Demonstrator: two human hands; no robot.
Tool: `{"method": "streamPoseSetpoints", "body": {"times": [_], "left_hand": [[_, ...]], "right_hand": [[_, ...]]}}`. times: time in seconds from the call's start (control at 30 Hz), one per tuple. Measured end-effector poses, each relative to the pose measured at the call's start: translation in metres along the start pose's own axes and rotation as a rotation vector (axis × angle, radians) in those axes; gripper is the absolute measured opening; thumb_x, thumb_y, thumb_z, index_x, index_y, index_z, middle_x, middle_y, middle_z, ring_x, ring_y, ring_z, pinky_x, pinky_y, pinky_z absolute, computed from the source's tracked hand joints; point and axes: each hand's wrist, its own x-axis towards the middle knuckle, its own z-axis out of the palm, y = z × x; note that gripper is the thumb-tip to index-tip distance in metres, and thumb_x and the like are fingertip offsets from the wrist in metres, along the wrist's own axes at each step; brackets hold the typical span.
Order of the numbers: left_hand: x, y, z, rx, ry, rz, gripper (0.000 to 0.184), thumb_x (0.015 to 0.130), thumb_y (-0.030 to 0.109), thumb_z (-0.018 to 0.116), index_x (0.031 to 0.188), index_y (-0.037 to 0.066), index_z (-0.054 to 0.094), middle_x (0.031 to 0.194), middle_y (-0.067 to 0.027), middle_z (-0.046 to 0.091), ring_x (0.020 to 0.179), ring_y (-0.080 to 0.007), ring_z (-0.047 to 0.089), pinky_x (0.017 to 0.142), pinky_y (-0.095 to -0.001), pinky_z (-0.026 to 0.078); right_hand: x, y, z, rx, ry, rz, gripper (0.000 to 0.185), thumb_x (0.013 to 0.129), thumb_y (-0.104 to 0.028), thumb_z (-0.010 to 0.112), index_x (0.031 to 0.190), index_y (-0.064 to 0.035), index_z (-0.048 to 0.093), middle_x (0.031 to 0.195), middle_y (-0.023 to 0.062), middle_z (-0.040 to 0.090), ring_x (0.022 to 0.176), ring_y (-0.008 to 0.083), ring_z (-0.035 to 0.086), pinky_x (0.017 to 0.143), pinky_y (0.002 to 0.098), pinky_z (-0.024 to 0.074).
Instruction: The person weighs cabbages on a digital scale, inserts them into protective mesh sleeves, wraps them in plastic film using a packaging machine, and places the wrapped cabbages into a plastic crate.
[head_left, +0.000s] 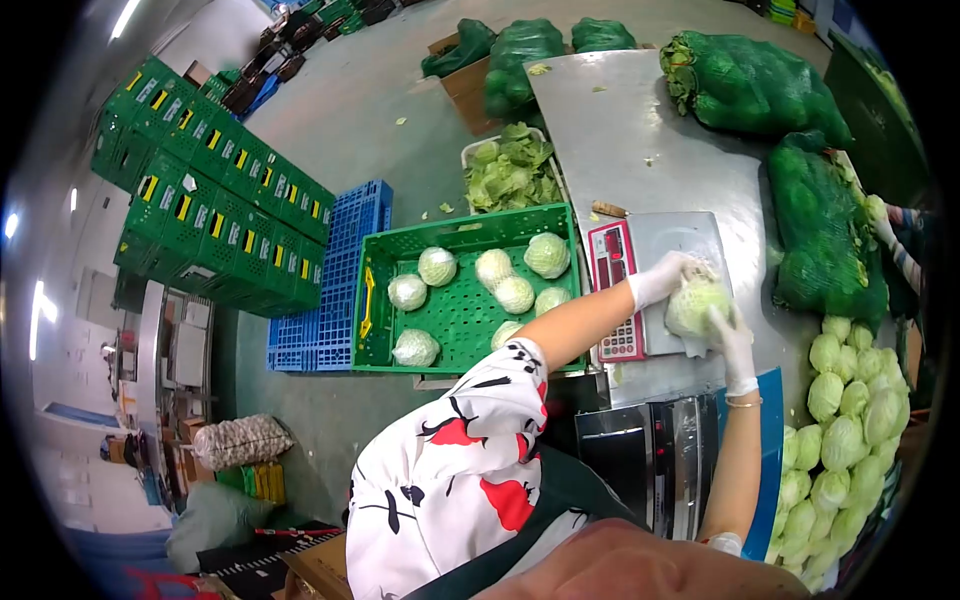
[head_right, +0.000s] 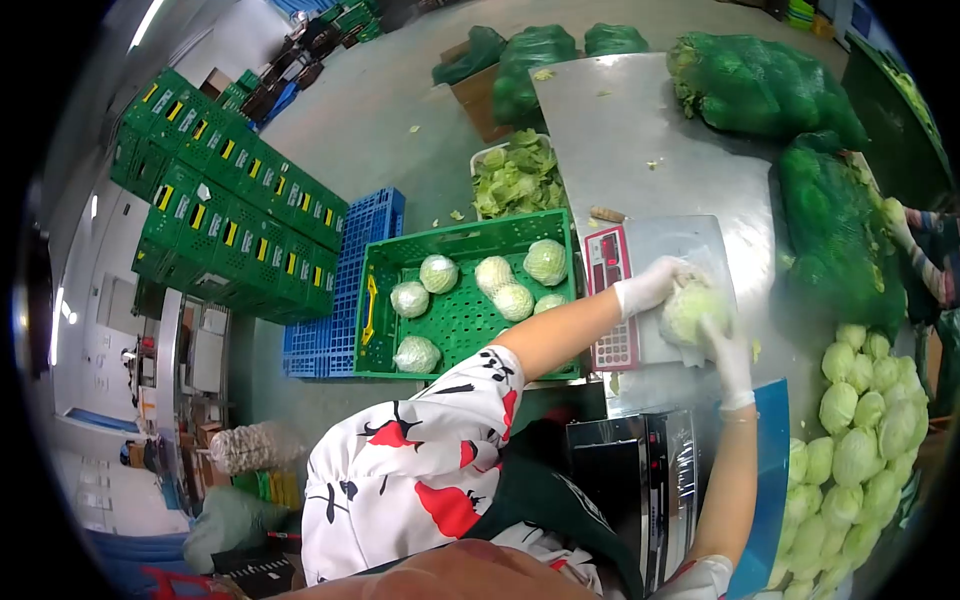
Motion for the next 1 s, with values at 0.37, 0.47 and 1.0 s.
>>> {"method": "streamPoseSetpoints", "body": {"times": [0.37, 0.47, 1.0], "left_hand": [[-0.113, -0.004, 0.007, 0.576, 0.716, 0.376, 0.053, 0.088, 0.001, 0.056, 0.14, 0.002, 0.046, 0.126, -0.0148, 0.059, 0.115, -0.0226, 0.059, 0.101, -0.0329, 0.045], [-0.168, -0.026, 0.041, 1.031, 0.478, 0.297, 0.065, 0.084, 0.006, 0.062, 0.144, 0.001, 0.039, 0.128, -0.0198, 0.051, 0.12, -0.0327, 0.053, 0.106, -0.0396, 0.04], [-0.059, -0.043, 0.083, 0.554, 0.453, 0.157, 0.071, 0.082, 0.025, 0.079, 0.137, -0.004, 0.043, 0.121, -0.0168, 0.064, 0.112, -0.0221, 0.063, 0.097, -0.0327, 0.05]], "right_hand": [[0.019, 0.03, -0.027, -0.353, 0.227, -0.039, 0.083, 0.082, -0.035, 0.079, 0.14, 0.0117, 0.042, 0.137, 0.0237, 0.054, 0.126, 0.0263, 0.052, 0.107, 0.034, 0.0389], [0.025, -0.011, -0.038, -0.132, 0.261, 0.012, 0.088, 0.085, -0.036, 0.076, 0.144, 0.0132, 0.035, 0.145, 0.0253, 0.045, 0.133, 0.0282, 0.045, 0.111, 0.0352, 0.034], [0.019, 0.001, -0.008, -0.022, 0.052, -0.04, 0.051, 0.099, -0.036, 0.057, 0.129, 0.0059, 0.057, 0.125, 0.0119, 0.061, 0.117, 0.0167, 0.054, 0.101, 0.0292, 0.041]]}}
